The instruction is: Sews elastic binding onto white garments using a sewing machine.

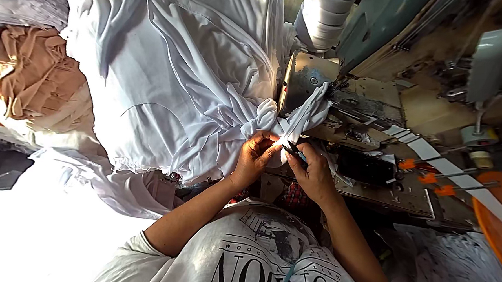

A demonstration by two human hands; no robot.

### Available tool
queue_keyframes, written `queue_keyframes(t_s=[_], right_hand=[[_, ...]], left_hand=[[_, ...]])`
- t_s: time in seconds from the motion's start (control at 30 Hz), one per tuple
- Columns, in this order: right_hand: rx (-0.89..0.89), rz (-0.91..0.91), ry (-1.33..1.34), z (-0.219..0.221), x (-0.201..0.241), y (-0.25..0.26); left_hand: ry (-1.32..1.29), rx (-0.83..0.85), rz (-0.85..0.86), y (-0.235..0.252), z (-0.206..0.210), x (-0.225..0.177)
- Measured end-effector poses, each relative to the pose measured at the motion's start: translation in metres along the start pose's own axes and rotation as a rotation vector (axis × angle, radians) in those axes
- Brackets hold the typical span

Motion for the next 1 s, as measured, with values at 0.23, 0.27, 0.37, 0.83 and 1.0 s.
queue_keyframes(t_s=[0.23,0.27,0.37,0.83,1.0], right_hand=[[-0.026,0.037,0.014,-0.001,-0.003,0.002],[-0.029,0.035,0.014,-0.002,-0.003,0.003],[-0.036,0.020,0.004,-0.002,-0.005,0.005],[-0.009,-0.037,-0.050,-0.001,0.003,0.003],[-0.038,-0.068,-0.126,0.003,0.007,0.003]], left_hand=[[0.056,-0.016,0.118,0.001,0.001,0.005],[0.043,-0.023,0.089,0.001,0.002,0.005],[-0.018,-0.042,0.042,0.001,0.003,0.005],[0.069,0.027,0.035,0.001,0.002,0.006],[0.068,0.025,0.060,0.000,0.002,0.005]])
Point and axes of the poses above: each hand's wrist, its own y-axis towards the middle knuckle, its own z-axis out of the palm, x = y × z, the point moved 4 cm from there along y, towards the middle knuckle, and after that the axes turned 9 degrees about y, right-handed, at the moved point
